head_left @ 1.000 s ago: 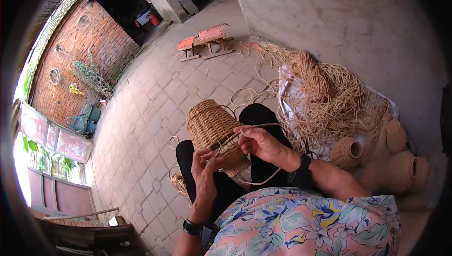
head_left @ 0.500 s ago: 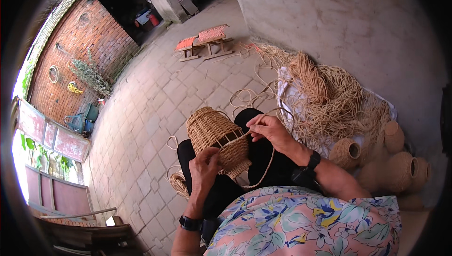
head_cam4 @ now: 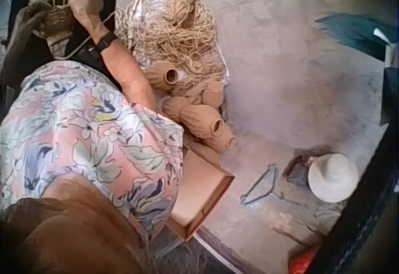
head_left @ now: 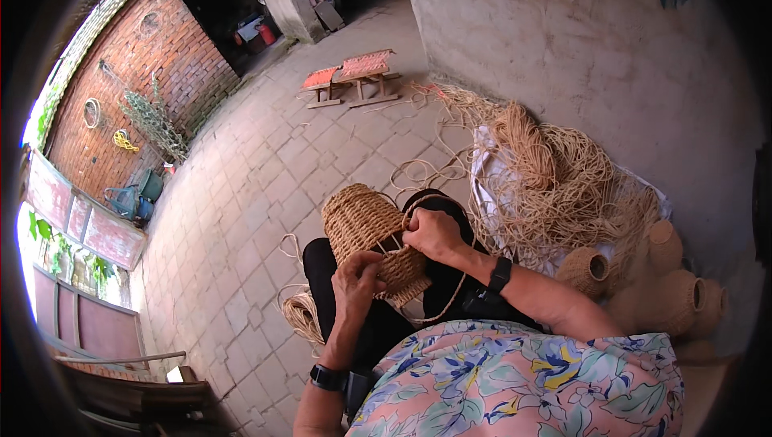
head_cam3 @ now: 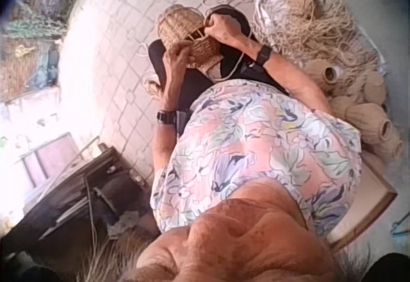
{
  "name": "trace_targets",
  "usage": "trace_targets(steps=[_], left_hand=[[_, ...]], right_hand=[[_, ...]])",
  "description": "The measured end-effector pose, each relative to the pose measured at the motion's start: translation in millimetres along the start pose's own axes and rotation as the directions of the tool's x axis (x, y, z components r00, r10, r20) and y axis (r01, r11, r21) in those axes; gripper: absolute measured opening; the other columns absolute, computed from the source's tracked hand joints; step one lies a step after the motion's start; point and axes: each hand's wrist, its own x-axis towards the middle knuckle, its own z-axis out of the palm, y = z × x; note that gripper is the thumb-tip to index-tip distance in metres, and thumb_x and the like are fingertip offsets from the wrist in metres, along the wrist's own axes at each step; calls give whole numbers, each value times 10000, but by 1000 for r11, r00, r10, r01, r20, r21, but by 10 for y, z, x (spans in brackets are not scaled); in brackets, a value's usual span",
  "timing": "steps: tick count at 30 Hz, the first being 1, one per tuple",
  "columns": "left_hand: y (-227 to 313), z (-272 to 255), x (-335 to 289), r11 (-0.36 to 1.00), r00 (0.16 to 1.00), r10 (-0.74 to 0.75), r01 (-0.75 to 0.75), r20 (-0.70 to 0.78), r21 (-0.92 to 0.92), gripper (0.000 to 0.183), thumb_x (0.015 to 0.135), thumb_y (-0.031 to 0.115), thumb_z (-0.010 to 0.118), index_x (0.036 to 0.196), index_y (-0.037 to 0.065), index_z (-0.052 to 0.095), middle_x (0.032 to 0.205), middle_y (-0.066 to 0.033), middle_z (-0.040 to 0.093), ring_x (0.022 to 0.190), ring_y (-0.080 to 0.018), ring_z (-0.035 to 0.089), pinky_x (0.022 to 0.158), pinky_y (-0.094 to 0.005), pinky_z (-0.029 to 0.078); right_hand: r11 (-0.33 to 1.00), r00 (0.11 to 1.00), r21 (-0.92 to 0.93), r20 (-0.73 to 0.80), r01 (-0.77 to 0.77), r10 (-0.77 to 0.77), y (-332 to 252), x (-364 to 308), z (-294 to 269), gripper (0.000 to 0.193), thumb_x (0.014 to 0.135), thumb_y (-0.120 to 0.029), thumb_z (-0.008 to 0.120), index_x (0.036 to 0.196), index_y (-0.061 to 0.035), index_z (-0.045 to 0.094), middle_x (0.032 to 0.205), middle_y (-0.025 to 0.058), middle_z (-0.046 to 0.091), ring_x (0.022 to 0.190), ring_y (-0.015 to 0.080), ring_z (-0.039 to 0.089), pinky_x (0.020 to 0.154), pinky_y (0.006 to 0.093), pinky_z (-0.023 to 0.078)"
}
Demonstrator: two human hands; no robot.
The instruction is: The person is weaving and assembling a straw basket using loose straw fibers.
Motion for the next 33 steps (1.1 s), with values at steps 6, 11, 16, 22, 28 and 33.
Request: trace_targets(steps=[6, 11, 16, 22, 28, 33], left_hand=[[-125, 50, -40, 964, 998, -53, 42, -34, -261, 128, 825, 47, 588, 943, 19, 630, 735, -44, 612, 545, -106, 588, 513, -220, 484], [-287, -78, -70, 926, 998, -54, 57, 17, -373, 123, 831, 44, 601, 952, 58, 619, 729, -6, 578, 554, -81, 553, 532, -190, 465], [-75, -30, -102, 881, 908, 389, -318, -154, 350, 75, 820, 29, 612, 891, 19, 637, 722, -47, 601, 566, -118, 562, 538, -247, 451], [216, 128, -86, 773, 856, 513, -431, -60, 465, 124, 806, -17, 598, 913, 18, 650, 769, -134, 652, 662, -232, 642, 609, -297, 488], [154, 262, 42, 723, 859, 508, -467, 67, 510, 77, 816, 41, 590, 862, 39, 651, 771, -152, 646, 715, -330, 642, 647, -383, 507], [155, 326, 74, 794, 910, 415, -368, 11, 485, 93, 806, 61, 592, 837, 33, 676, 733, -147, 667, 694, -307, 662, 659, -356, 518]], right_hand=[[992, 992, -67, -53, 108, -111, 75, -41, 165, 159, 721, -222, 642, 743, -64, 639, 706, 149, 646, 663, 326, 633, 624, 404, 511], [688, 877, 627, 479, -367, 31, 324, -27, -104, 224, 752, -225, 697, 736, -26, 595, 589, 12, 529, 465, 62, 499, 369, 200, 371], [988, 989, 151, -145, 26, -4, 1003, 160, -179, 197, 687, -172, 661, 758, 8, 625, 625, 131, 621, 524, 210, 610, 553, 341, 499], [465, 886, 802, 161, -374, 435, 2346, 127, -853, 162, 762, -95, 617, 642, -71, 510, 532, 7, 471, 403, 86, 437, 356, 237, 337], [617, 936, 708, 210, -345, 283, 2885, -211, -1664, 230, 788, -165, 652, 598, -76, 559, 580, 43, 537, 440, 123, 490, 400, 291, 402], [924, 985, -377, -129, 59, -116, 2156, 82, -1396, 183, 711, -165, 680, 714, 2, 604, 567, 148, 545, 521, 301, 560, 512, 391, 444]])
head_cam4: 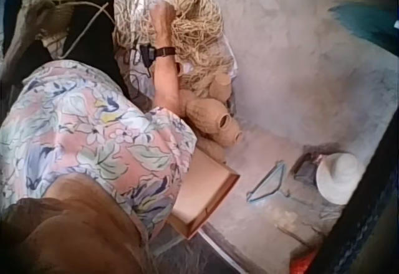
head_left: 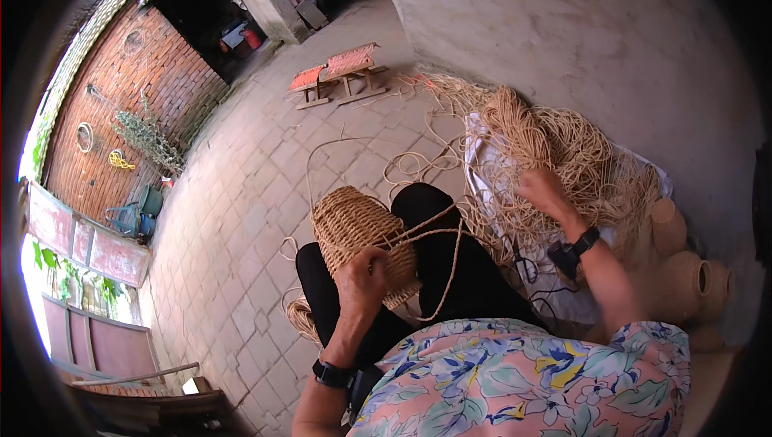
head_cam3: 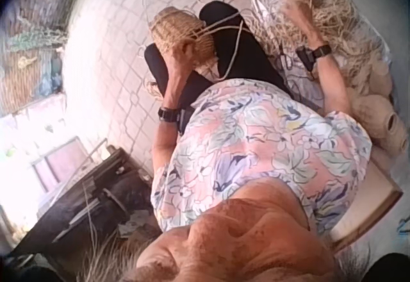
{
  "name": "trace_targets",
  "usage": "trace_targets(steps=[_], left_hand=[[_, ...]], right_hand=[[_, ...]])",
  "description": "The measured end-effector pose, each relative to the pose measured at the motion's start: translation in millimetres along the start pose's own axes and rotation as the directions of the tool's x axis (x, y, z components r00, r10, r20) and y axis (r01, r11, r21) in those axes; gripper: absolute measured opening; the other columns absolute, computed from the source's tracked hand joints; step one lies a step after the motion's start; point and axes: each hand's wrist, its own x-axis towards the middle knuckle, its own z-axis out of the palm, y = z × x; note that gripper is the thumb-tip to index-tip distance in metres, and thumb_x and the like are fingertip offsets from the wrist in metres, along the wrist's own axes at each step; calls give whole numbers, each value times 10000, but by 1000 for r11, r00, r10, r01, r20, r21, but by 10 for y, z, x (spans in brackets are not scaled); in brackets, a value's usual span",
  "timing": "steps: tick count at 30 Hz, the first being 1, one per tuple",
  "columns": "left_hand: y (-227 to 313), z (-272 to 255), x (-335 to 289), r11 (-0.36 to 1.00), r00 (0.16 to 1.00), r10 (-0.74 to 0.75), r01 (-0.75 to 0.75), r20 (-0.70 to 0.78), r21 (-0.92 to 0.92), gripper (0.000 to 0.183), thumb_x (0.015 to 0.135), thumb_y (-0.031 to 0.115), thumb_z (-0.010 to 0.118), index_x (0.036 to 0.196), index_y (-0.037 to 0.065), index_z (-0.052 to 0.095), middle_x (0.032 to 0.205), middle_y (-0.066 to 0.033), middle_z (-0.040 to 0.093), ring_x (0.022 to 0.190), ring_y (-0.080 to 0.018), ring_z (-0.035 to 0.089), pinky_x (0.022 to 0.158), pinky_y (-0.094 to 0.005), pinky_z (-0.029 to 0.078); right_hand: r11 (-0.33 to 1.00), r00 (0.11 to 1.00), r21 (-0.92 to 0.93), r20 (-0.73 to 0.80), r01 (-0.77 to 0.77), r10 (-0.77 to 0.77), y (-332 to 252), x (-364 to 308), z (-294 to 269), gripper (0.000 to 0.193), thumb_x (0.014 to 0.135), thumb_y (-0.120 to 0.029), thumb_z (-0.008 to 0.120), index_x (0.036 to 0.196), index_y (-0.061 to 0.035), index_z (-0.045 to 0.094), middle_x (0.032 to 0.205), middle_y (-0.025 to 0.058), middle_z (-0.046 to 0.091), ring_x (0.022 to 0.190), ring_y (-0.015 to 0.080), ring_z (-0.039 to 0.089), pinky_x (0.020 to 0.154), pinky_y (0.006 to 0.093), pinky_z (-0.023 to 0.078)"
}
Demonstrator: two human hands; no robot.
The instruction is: The person is weaving and assembling a straw basket using loose straw fibers.
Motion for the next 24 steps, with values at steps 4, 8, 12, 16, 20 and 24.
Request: trace_targets(steps=[4, 8, 12, 16, 20, 24], left_hand=[[-2, -49, 15, 997, 994, -79, 79, 70, -5, 113, 808, 63, 613, 885, 8, 675, 769, -127, 684, 704, -204, 680, 667, -298, 520], [33, -53, 19, 987, 990, -116, 123, 74, -101, 102, 824, 57, 595, 869, 4, 669, 745, -95, 682, 692, -147, 662, 651, -272, 513], [29, -123, -59, 980, 985, -159, 166, 70, -110, 80, 816, 46, 600, 854, 8, 658, 749, -74, 677, 699, -128, 654, 651, -259, 506], [-2, -131, -118, 975, 985, -168, 171, 31, -143, 75, 803, 37, 611, 861, 16, 654, 753, -60, 670, 712, -121, 648, 658, -251, 499], [-2, -94, -158, 965, 981, -194, 192, 6, -177, 118, 777, 42, 602, 891, 35, 635, 735, -82, 662, 680, -151, 645, 639, -263, 495], [4, -84, -192, 959, 980, -199, 195, 0, -204, 154, 762, 27, 600, 916, 31, 602, 745, -81, 661, 701, -132, 643, 644, -254, 492]], right_hand=[[752, 851, 398, -242, 525, -466, -1480, 98, -54, 101, 756, -128, 640, 777, -41, 592, 746, 125, 604, 697, 315, 606, 609, 387, 480], [692, 773, 377, -119, 615, -623, -1894, 57, 150, 33, 781, -90, 589, 787, -58, 590, 791, 106, 585, 755, 298, 602, 650, 383, 499], [706, 721, 171, -51, 688, -691, -1949, 51, 96, 28, 778, -70, 555, 770, -54, 577, 758, 103, 557, 750, 305, 590, 651, 389, 502], [859, 842, 52, -236, 510, -486, -1933, 166, -26, 70, 759, -100, 580, 773, -31, 578, 738, 125, 581, 742, 310, 605, 639, 367, 505], [490, 829, 785, 524, -380, -197, -2062, 89, 114, 92, 796, -68, 639, 826, 5, 593, 657, 71, 611, 529, 118, 597, 424, 259, 485], [322, 729, 726, 670, -607, -136, -2101, -62, 366, 103, 795, -72, 646, 805, 6, 579, 664, 77, 611, 530, 137, 598, 426, 254, 500]])
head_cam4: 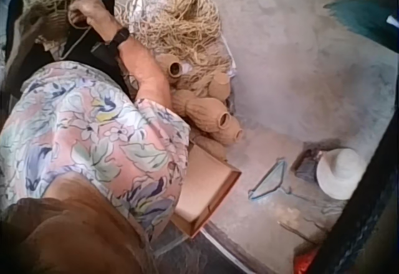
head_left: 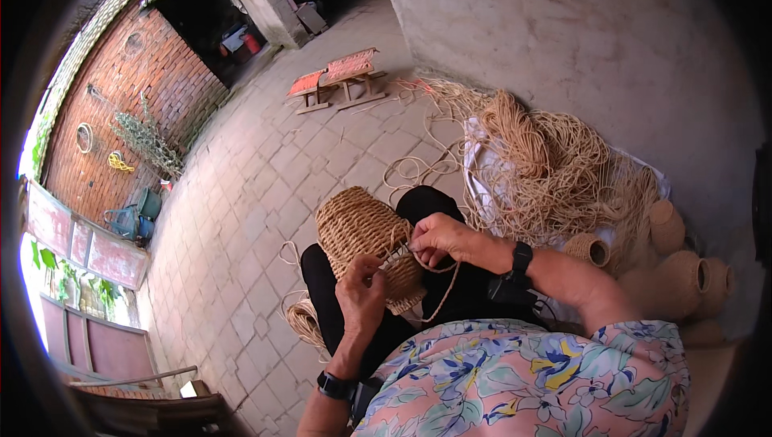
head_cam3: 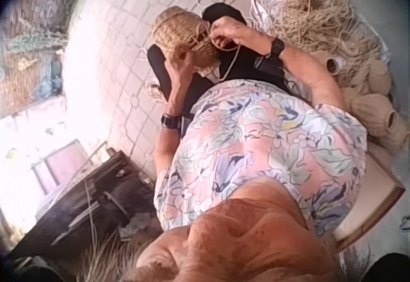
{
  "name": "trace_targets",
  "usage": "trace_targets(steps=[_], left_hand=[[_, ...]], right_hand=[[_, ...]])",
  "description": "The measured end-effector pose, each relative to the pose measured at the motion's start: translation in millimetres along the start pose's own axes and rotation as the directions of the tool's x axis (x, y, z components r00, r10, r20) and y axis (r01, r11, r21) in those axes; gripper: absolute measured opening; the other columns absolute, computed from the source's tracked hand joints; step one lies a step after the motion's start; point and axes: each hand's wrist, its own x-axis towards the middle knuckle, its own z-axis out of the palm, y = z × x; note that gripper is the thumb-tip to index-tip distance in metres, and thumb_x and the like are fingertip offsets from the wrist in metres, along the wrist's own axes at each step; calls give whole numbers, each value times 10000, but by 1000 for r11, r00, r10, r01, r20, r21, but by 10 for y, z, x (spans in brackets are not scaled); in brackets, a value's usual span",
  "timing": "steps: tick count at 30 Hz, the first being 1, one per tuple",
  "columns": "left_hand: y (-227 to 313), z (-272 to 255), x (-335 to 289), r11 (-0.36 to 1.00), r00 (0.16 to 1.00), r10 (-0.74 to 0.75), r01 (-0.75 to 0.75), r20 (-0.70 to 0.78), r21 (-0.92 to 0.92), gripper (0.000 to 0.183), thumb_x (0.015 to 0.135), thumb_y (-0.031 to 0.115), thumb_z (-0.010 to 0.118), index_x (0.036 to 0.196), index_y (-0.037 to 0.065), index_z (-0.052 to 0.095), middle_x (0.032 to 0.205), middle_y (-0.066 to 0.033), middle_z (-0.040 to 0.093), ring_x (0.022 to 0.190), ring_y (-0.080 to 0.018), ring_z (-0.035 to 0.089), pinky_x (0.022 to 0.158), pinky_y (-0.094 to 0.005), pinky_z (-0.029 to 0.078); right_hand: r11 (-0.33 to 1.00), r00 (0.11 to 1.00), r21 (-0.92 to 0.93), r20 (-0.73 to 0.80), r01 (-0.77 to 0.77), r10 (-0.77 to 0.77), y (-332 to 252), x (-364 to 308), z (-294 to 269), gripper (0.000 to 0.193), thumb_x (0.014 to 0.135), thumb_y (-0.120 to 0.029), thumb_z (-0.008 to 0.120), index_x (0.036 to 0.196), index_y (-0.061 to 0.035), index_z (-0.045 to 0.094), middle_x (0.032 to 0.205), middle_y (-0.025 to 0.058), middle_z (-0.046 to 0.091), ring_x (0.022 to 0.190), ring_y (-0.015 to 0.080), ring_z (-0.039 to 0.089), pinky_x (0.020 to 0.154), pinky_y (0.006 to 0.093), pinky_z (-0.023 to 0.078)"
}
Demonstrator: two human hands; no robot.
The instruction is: The person is weaving and assembling a straw basket using loose straw fibers.
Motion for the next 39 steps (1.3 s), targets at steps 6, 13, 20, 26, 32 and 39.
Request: trace_targets(steps=[6, 13, 20, 26, 32, 39], left_hand=[[23, 17, -26, 999, 998, 38, -38, -46, 6, 139, 760, 27, 598, 894, 63, 587, 698, -86, 653, 617, -178, 637, 601, -291, 493], [-11, 8, -82, 999, 1000, 15, -14, -27, 35, 135, 766, 2, 591, 894, 27, 556, 761, -86, 655, 708, -158, 658, 643, -275, 499], [-453, -344, -104, 773, 965, -226, 259, 131, -578, 167, 791, 43, 633, 892, 111, 519, 711, 32, 572, 570, -31, 461, 491, -168, 346], [-771, -431, -162, 726, 965, -208, 261, 159, -636, 159, 800, 53, 624, 878, 114, 500, 743, 21, 581, 628, -37, 497, 491, -172, 379], [-847, -459, -194, 680, 956, -247, 287, 158, -674, 177, 785, 43, 635, 866, 118, 497, 738, 26, 586, 606, -34, 495, 483, -173, 380], [-902, -438, -191, 675, 961, -221, 273, 165, -685, 175, 790, 46, 638, 865, 122, 499, 764, 33, 582, 648, -35, 507, 499, -176, 387]], right_hand=[[998, 991, 35, -121, -59, 63, 94, 83, 25, 119, 786, -87, 651, 806, 9, 584, 658, 80, 607, 519, 142, 591, 401, 260, 487], [852, 946, -508, -321, -126, -51, 102, 237, 244, 169, 773, -103, 608, 631, -14, 588, 543, 63, 564, 434, 152, 543, 363, 275, 401], [995, 999, -99, -22, -31, 29, -41, -34, 329, 184, 828, -168, 622, 763, 3, 599, 615, 72, 608, 427, 121, 524, 361, 252, 412], [735, 841, -628, -230, 256, -490, 116, -40, -225, 161, 799, -150, 622, 723, -28, 550, 544, 100, 586, 471, 204, 608, 450, 330, 484], [293, 502, -926, -376, -238, -779, 275, -452, -2515, 144, 794, -103, 564, 697, -8, 515, 592, 181, 530, 561, 352, 561, 498, 446, 412], [82, 685, -825, -516, -560, -514, 480, -795, -2908, 206, 781, -47, 577, 978, 11, 587, 878, 218, 603, 831, 370, 600, 716, 448, 492]])
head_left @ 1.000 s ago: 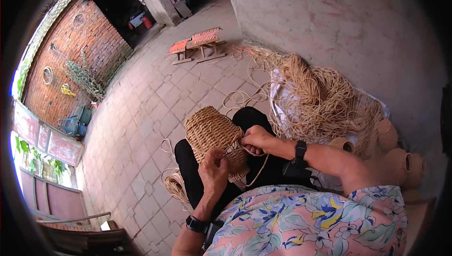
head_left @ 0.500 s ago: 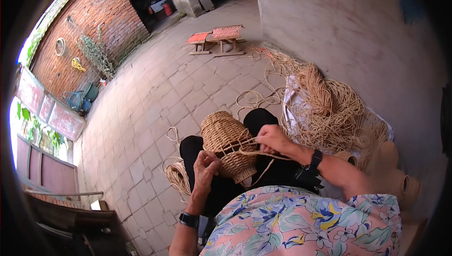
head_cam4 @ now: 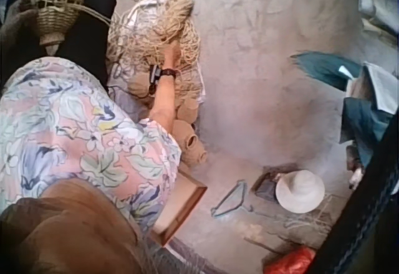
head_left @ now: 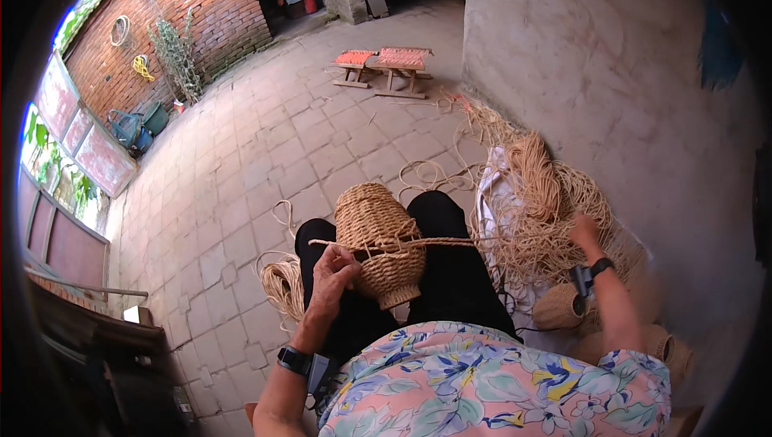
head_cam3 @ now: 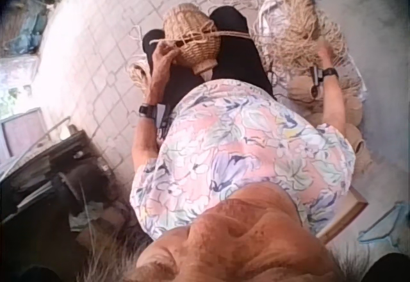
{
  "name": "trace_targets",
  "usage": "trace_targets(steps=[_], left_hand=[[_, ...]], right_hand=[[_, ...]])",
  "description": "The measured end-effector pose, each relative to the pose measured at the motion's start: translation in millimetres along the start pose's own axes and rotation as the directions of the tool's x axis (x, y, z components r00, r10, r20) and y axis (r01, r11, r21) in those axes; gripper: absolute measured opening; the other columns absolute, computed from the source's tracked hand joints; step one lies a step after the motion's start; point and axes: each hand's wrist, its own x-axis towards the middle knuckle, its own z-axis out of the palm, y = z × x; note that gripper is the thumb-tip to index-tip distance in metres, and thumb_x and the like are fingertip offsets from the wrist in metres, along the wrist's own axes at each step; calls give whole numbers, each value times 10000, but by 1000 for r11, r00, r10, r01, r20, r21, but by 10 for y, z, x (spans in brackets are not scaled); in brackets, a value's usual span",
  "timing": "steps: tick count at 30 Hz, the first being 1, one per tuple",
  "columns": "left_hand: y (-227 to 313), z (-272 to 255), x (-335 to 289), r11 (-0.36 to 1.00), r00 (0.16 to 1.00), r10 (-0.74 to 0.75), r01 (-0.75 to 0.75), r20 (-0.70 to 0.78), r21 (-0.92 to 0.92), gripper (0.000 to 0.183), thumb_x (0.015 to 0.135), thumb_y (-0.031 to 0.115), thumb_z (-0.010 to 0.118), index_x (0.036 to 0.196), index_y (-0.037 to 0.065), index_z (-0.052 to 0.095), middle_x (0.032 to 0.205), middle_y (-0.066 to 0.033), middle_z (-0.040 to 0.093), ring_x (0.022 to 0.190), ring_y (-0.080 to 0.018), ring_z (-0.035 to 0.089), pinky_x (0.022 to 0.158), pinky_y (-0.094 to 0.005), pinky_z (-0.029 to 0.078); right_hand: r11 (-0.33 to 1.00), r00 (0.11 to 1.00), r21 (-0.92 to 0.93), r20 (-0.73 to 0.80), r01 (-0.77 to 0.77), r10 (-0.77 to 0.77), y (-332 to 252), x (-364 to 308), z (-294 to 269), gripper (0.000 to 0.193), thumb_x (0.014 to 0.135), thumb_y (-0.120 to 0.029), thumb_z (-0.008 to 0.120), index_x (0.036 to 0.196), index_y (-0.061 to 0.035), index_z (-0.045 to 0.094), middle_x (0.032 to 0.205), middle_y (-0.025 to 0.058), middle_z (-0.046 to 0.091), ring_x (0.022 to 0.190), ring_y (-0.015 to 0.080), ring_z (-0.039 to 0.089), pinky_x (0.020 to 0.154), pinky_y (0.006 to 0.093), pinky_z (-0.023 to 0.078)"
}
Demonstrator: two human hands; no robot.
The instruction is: The person is weaving and assembling a straw basket using loose straw fibers.
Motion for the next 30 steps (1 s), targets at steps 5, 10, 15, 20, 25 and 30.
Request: trace_targets(steps=[5, 10, 15, 20, 25, 30], left_hand=[[-35, 37, -30, 1000, 1000, -13, 13, 27, 2, 162, 799, 60, 636, 866, 124, 503, 779, 34, 580, 667, -34, 505, 516, -177, 384], [-4, 96, 19, 999, 999, -41, 40, 32, 27, 149, 807, 77, 634, 867, 123, 505, 780, 36, 577, 663, -33, 498, 531, -176, 380], [-37, 22, 30, 1000, 998, -20, 20, 52, 4, 149, 817, 89, 633, 874, 123, 500, 772, 41, 570, 662, -32, 494, 532, -175, 374], [10, 30, 39, 999, 997, -21, 19, 76, 30, 155, 819, 88, 632, 878, 126, 494, 770, 39, 571, 667, -31, 494, 537, -175, 373], [42, 18, 27, 999, 998, -25, 23, 61, 35, 139, 807, 67, 639, 876, 93, 521, 779, 19, 589, 647, -45, 509, 531, -193, 399], [459, 371, -37, 597, 932, 342, -120, -117, 793, 128, 806, 67, 635, 924, 34, 600, 780, -67, 644, 603, -133, 584, 566, -265, 477]], right_hand=[[506, 874, 760, -166, 408, -457, -2162, -510, -667, 266, 790, -186, 690, 966, -23, 574, 834, 137, 625, 832, 271, 631, 709, 353, 495], [386, 684, 741, -133, 549, -717, -2852, -867, -788, 171, 859, -192, 596, 885, -25, 573, 708, 122, 605, 655, 265, 600, 604, 380, 471], [381, 880, 889, -49, 255, -473, -2470, -570, -450, 190, 862, -177, 591, 786, -5, 568, 618, 92, 531, 572, 153, 485, 545, 304, 428], [715, 958, 640, -232, 280, -168, -938, -157, 300, 243, 875, -238, 558, 755, -29, 532, 654, 141, 564, 587, 284, 567, 560, 411, 443], [978, 988, 157, -49, -141, 150, -237, -92, 208, 214, 876, -225, 541, 888, -11, 553, 694, 178, 575, 705, 353, 590, 648, 454, 462], [995, 963, 7, -252, 102, -97, -68, -235, 265, 225, 830, -221, 609, 870, -4, 567, 771, 177, 583, 813, 347, 582, 725, 450, 448]])
